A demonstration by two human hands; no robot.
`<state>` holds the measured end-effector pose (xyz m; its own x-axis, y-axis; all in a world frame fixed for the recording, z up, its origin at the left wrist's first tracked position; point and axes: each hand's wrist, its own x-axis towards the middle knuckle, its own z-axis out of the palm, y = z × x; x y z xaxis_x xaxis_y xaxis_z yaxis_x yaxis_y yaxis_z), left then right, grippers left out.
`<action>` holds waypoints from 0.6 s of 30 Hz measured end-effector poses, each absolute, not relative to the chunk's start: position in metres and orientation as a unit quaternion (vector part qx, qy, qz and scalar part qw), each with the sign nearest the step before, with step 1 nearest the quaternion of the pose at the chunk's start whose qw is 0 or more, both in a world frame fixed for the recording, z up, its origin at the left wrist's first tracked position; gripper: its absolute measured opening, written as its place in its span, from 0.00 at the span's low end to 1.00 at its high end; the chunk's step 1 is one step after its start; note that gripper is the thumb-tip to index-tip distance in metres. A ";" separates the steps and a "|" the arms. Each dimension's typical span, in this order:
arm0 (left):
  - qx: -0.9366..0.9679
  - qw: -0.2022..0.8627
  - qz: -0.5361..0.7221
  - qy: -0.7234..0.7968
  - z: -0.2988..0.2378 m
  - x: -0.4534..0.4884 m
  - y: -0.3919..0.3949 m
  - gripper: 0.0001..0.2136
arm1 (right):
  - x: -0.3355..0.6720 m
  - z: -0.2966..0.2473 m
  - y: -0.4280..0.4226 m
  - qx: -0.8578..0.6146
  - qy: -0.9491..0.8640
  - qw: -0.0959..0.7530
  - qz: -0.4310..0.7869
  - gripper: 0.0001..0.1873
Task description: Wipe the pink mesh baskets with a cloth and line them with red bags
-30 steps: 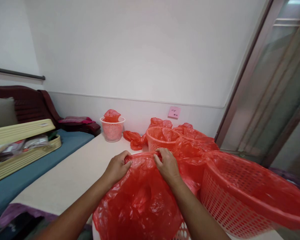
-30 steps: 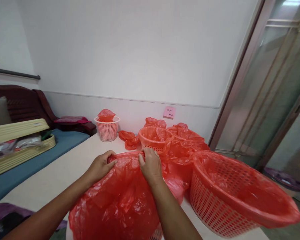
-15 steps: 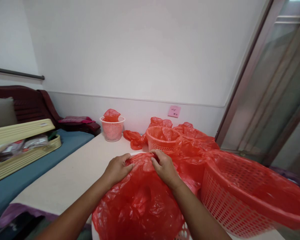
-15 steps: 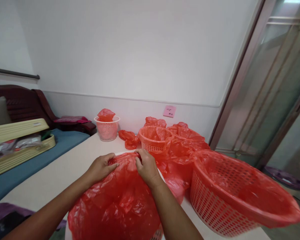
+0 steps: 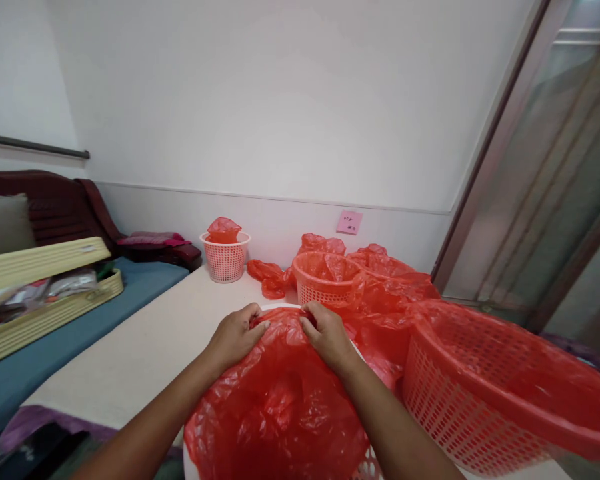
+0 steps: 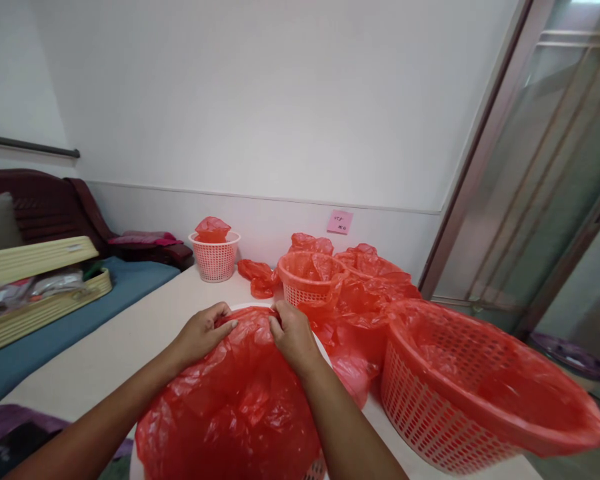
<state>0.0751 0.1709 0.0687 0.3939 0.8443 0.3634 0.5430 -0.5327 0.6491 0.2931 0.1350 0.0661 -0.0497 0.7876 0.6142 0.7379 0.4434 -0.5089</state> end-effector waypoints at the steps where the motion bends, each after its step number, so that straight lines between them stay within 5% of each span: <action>1: 0.803 0.221 0.346 0.431 0.068 0.075 0.171 0.10 | 0.293 0.067 0.134 -0.527 -0.722 0.448 0.028 0.04; 11: 0.787 0.228 0.377 0.431 0.066 0.074 0.173 0.08 | 0.292 0.069 0.132 -0.516 -0.729 0.449 0.011 0.14; 18: 0.781 0.224 0.385 0.438 0.068 0.075 0.172 0.06 | 0.293 0.067 0.134 -0.516 -0.728 0.451 0.004 0.12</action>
<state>0.0751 0.1715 0.0680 0.3192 0.8567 0.4052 0.5108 -0.5157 0.6879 0.2930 0.1335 0.0675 -0.0593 0.7548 0.6533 0.7482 0.4669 -0.4715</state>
